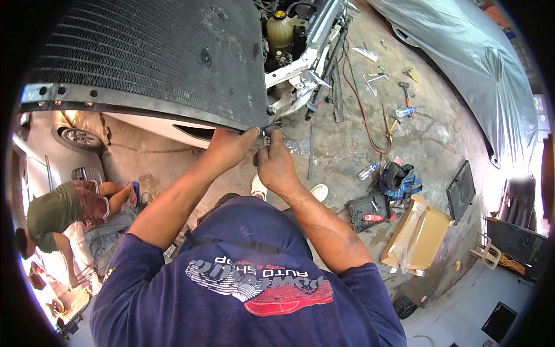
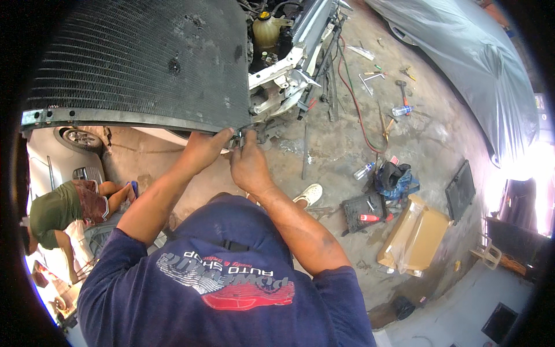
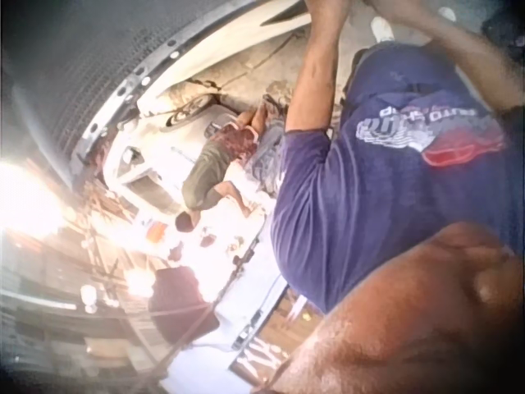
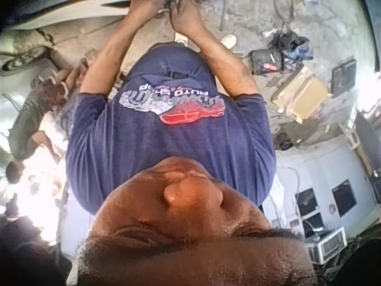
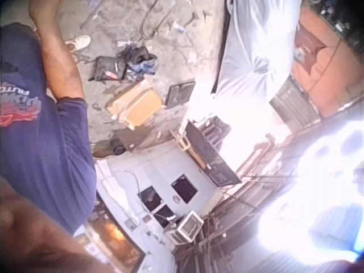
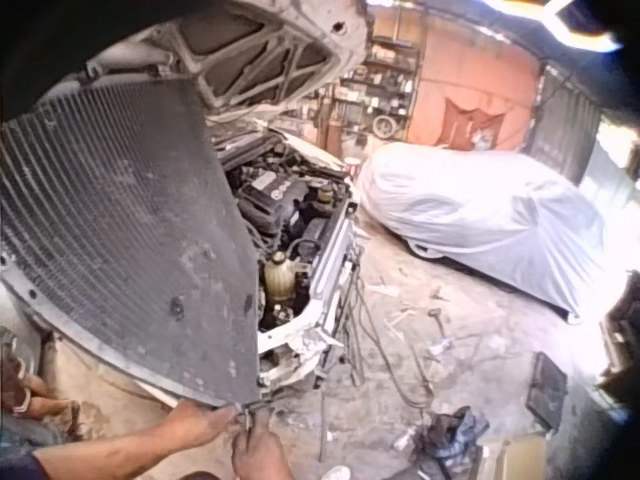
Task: The person uses a pair of pliers to manipulate a wire and secure a component on the radiator assembly within the engine bay of a vehicle.
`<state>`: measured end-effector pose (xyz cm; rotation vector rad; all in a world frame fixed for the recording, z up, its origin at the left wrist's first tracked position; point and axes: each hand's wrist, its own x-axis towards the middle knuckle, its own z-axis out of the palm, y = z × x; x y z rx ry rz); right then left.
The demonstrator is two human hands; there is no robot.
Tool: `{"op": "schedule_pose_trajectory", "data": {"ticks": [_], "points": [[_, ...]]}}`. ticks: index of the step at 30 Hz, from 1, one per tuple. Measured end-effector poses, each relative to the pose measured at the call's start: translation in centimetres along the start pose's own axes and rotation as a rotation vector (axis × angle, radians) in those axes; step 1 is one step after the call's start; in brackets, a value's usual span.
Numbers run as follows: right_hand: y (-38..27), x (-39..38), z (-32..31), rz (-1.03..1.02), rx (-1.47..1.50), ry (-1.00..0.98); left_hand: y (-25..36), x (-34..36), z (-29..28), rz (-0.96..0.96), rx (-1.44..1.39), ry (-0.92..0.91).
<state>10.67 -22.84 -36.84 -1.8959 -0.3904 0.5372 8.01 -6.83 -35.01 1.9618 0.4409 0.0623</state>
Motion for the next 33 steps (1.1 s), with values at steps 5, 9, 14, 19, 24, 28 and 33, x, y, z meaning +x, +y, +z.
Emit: {"op": "schedule_pose_trajectory", "data": {"ticks": [5, 9, 14, 19, 24, 28, 33], "points": [[8.1, 1.7, -1.6, -0.524, -0.559, -0.026, 0.4, 0.1, -0.3, -0.023, -0.048, -0.033], [9.6, 2.4, -1.4, -0.499, -0.527, 0.028, 0.6, 0.1, -0.3, -0.016, -0.018, -0.022], [7.9, -0.2, -3.0, -0.127, -0.061, -0.001, -0.3, 0.2, 0.1, 0.095, 0.056, 0.046], [1.9, -0.2, -2.8, 0.128, 0.21, -0.217, -1.0, 0.5, 0.1, -0.01, 0.021, -0.035], [-2.3, 0.9, -4.4, 0.448, 0.515, -0.305, -0.2, 0.5, 0.1, -0.019, 0.009, -0.024], [-1.6, 0.9, -3.9, 0.336, 0.316, -0.106, -0.2, 0.4, 0.0, -0.023, -0.03, -0.016], [-2.7, 1.5, -4.7, 0.425, 0.407, -0.226, 0.0, 0.5, -0.1, -0.032, -0.015, -0.035]]}}
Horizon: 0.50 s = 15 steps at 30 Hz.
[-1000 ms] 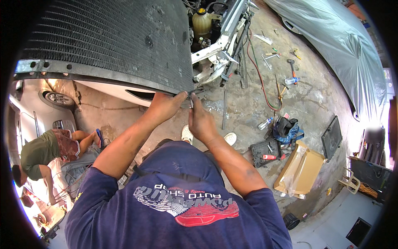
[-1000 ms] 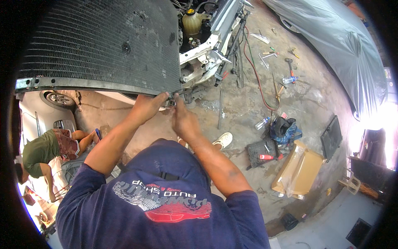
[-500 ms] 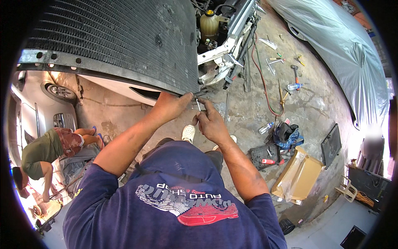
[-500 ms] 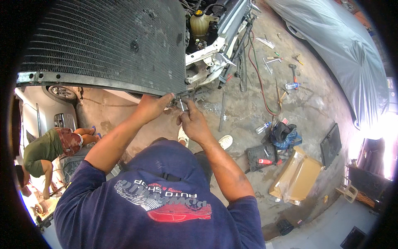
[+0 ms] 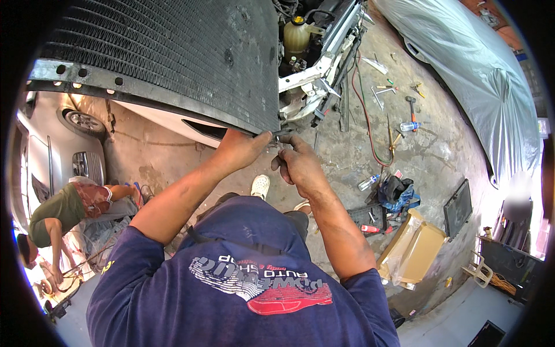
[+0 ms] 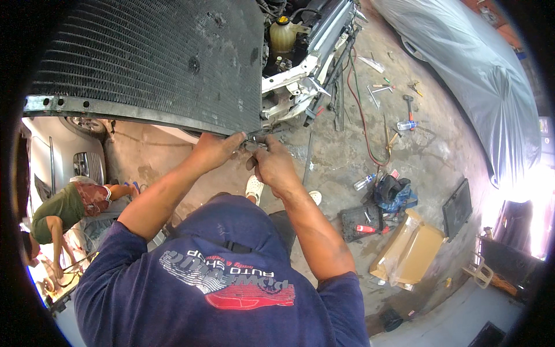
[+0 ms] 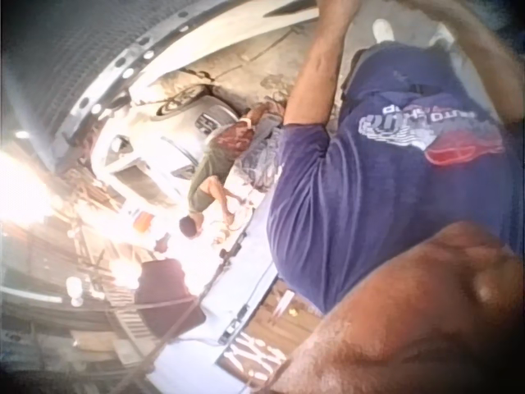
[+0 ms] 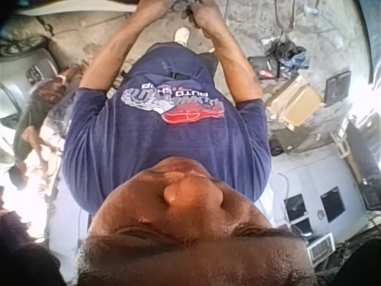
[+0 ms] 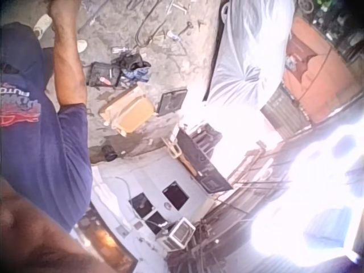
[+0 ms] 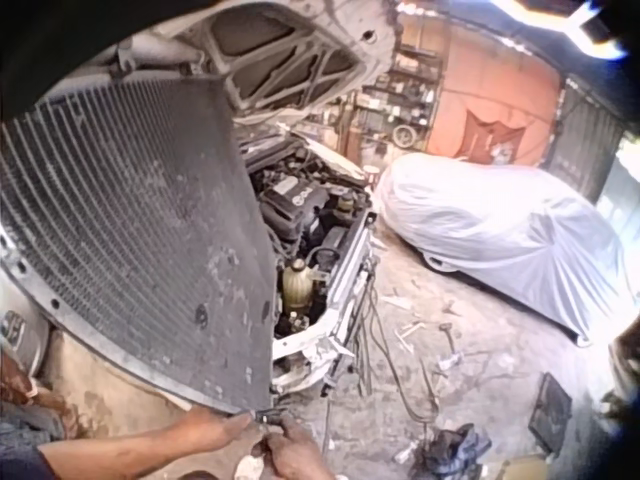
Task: The person uses a pair of pliers to manipulate a wire and secure a component on the radiator assembly within the engine bay of a vehicle.
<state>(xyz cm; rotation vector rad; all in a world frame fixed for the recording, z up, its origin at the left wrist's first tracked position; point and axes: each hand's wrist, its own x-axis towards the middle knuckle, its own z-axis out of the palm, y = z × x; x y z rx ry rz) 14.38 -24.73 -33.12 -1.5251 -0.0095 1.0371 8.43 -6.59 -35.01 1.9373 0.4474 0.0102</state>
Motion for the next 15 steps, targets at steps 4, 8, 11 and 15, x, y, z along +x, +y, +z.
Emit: {"op": "schedule_pose_trajectory", "data": {"ticks": [4, 8, 11, 15], "points": [[-1.3, 0.2, 0.1, 0.071, 0.16, -0.044, 0.2, -0.1, -0.1, 0.05, 0.025, 0.011], [-1.8, 0.3, 0.0, 0.051, 0.134, -0.094, 0.5, -0.1, -0.1, -0.013, -0.006, -0.001], [-1.3, -0.3, 0.8, 0.018, 0.083, -0.011, 0.4, -0.1, -0.2, 0.075, 0.023, 0.015], [0.2, -0.6, 1.5, -0.042, 0.09, 0.052, 0.5, -0.1, -0.3, 0.018, 0.045, -0.018]]}}
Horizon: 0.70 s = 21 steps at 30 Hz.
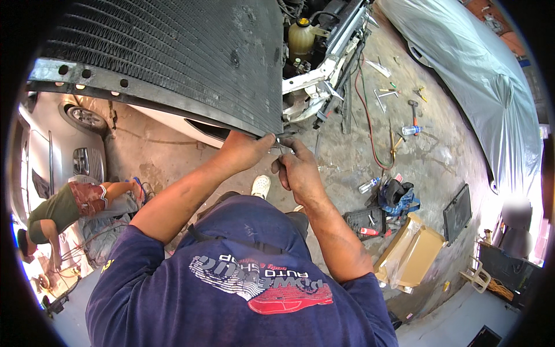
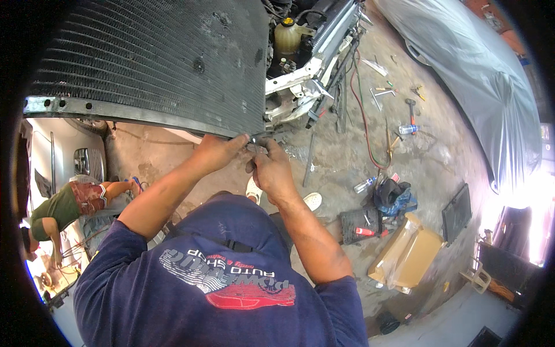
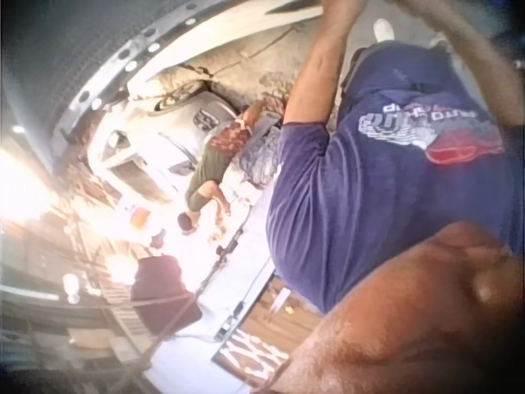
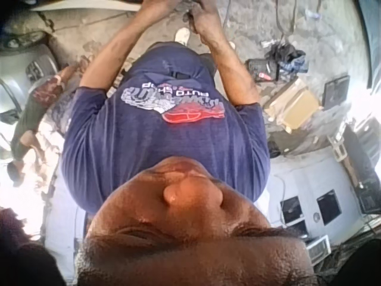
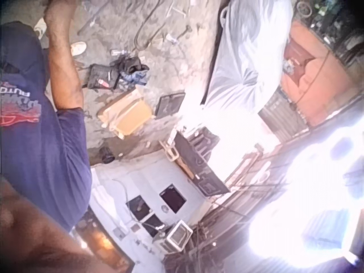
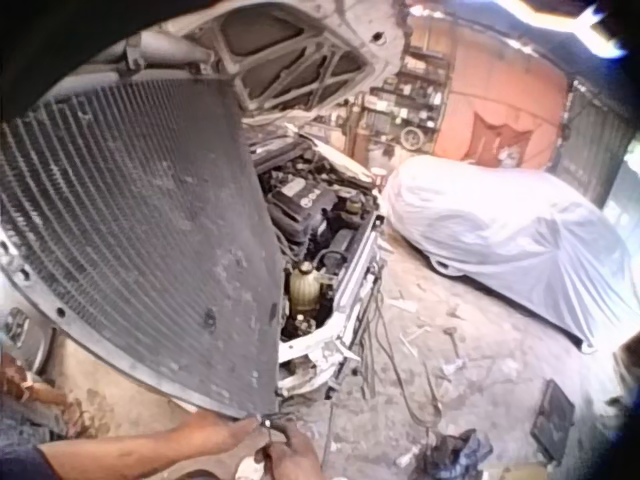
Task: The person uses a pair of pliers to manipulate a wire and secure a component on the radiator assembly within the engine bay of a vehicle.
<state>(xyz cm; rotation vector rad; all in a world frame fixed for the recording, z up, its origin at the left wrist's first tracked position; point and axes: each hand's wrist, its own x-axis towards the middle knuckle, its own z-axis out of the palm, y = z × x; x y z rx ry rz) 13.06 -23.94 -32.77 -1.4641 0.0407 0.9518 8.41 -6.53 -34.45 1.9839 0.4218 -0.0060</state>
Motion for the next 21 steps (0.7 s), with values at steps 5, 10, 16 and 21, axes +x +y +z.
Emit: {"op": "schedule_pose_trajectory", "data": {"ticks": [5, 10, 16, 21], "points": [[0.8, 0.3, -0.7, 0.027, 0.048, -0.018, 0.2, -0.2, -0.1, -0.022, 0.048, -0.02], [0.2, 0.7, -1.1, 0.049, 0.095, -0.085, 0.8, -0.4, -0.2, -0.039, -0.002, -0.024], [1.3, 0.5, -0.2, -0.04, -0.085, -0.01, 2.1, -0.6, -0.9, -0.092, 0.058, -0.04], [1.3, 0.7, 0.8, -0.053, -0.139, 0.032, 1.1, -0.6, -0.5, -0.016, -0.006, 0.007]]}}
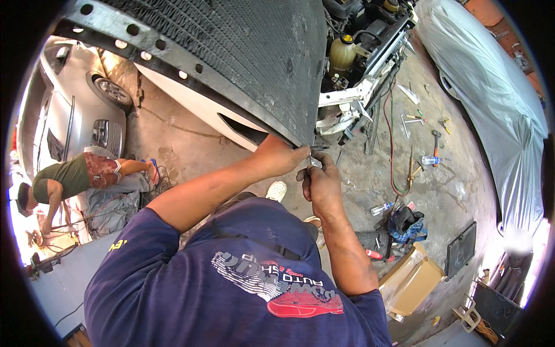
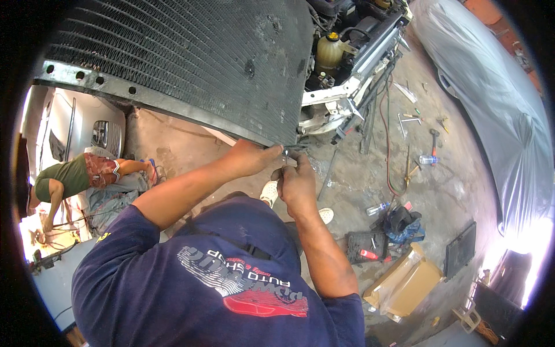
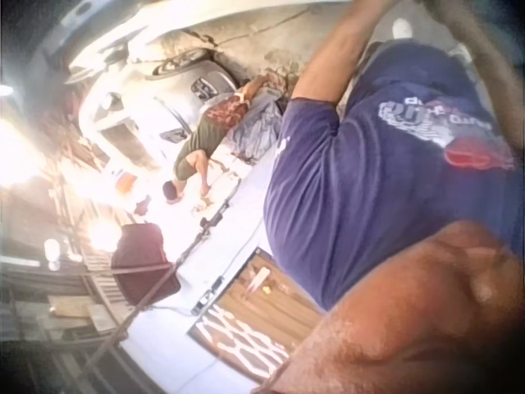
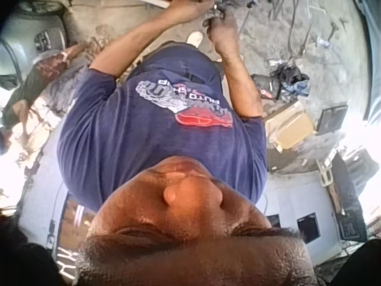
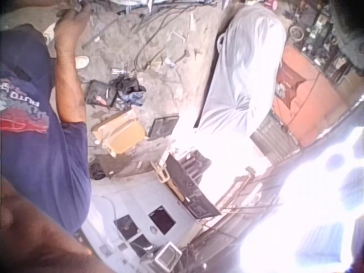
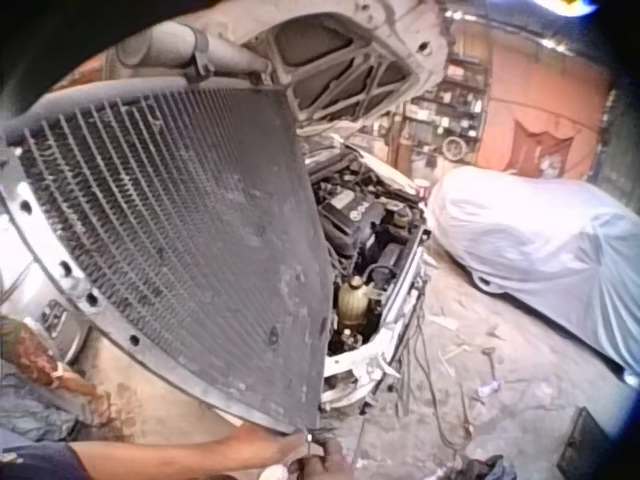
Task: The person uses a pair of pliers to manipulate a wire and secure a component on the radiator assembly within the engine bay of a vehicle.
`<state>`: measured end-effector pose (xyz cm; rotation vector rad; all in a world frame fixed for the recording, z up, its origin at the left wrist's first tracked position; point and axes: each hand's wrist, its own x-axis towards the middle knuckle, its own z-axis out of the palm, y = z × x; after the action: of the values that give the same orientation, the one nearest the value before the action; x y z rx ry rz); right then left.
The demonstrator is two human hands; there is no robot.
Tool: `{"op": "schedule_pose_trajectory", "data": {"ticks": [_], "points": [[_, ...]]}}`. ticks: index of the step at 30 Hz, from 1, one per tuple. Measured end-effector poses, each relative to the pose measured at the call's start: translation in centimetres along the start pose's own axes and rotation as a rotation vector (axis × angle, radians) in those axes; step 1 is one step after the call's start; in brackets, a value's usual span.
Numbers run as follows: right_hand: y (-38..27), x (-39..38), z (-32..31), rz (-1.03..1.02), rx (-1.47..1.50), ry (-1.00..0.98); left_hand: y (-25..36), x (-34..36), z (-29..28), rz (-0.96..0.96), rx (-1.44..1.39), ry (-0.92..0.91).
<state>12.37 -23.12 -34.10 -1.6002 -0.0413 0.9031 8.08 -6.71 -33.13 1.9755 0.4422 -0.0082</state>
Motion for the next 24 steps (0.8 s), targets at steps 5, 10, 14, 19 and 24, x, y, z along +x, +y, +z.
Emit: {"op": "schedule_pose_trajectory", "data": {"ticks": [5, 10, 14, 19, 24], "points": [[7.3, 2.4, -1.7, -0.631, -0.543, 0.05, -0.1, 0.1, 0.1, 0.077, 0.075, 0.058], [11.4, 7.4, -6.2, -0.931, -1.07, 0.158, 0.3, 0.3, -0.1, 0.055, 0.046, -0.006], [9.7, 5.1, -5.2, -0.833, -0.902, 0.144, 0.9, -0.1, -0.8, -0.044, 0.067, -0.041], [11.9, 5.7, -5.3, -0.675, -0.744, 0.257, 0.4, 0.1, -0.2, -0.002, 0.109, -0.036], [7.9, 2.2, -4.4, -0.463, -0.618, 0.029, 0.5, 0.2, -0.4, 0.074, 0.083, -0.022]]}}
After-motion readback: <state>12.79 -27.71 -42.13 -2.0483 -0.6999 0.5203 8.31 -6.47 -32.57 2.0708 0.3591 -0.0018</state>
